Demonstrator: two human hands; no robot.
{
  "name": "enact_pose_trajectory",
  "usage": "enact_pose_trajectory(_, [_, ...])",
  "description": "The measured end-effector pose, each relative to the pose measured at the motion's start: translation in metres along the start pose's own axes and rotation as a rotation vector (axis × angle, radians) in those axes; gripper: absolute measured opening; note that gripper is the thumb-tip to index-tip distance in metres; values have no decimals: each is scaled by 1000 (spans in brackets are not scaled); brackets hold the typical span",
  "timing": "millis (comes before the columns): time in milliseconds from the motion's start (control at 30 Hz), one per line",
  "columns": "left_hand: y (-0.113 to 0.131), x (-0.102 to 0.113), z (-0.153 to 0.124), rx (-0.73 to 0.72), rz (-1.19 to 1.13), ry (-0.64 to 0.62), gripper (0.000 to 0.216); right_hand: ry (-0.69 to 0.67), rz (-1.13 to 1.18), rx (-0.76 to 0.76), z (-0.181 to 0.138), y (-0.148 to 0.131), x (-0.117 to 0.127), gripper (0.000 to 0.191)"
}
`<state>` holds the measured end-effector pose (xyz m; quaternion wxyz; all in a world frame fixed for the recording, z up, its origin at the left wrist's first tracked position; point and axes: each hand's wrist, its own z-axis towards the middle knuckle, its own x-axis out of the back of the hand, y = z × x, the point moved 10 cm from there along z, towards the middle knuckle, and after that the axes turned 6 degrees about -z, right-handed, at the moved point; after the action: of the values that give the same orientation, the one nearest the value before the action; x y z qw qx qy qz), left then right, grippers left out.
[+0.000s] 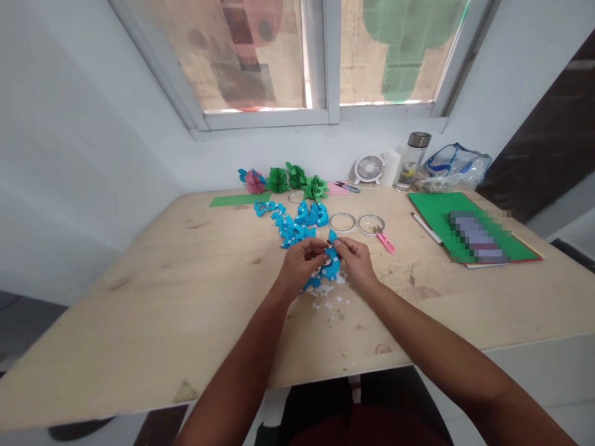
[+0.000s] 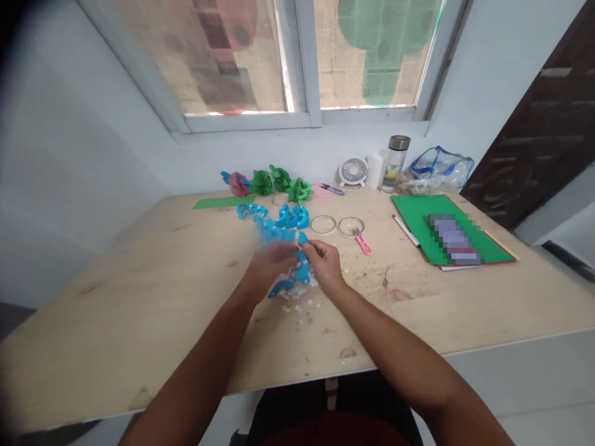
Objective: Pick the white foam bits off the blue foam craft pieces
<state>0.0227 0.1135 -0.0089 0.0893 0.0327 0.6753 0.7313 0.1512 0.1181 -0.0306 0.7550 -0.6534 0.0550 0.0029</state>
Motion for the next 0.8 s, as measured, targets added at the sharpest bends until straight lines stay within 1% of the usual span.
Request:
enact_pose_trajectory(100, [2, 2, -1, 10, -26, 21, 28, -12, -3, 10, 0, -1, 0, 26])
enact_pose_trajectory(167, [3, 4, -1, 17, -43, 37, 26, -28, -7, -4, 0, -1, -1, 26])
enact_pose_trajectory(367, [5, 19, 1, -3, -115, 157, 26, -66, 24, -34, -4, -4, -8, 20])
enact_pose_trajectory(500, [8, 24, -1, -35, -123, 216, 25, -103, 94, -88, -6, 2, -15, 18])
enact_pose_trajectory(667, [9, 24, -3, -51, -131, 238, 24, -144, 186, -161, -7, 11, -21, 22])
enact_pose_trajectory(800, [5, 24, 0, -63, -147, 218, 24, -156, 199, -187, -9, 10, -23, 20])
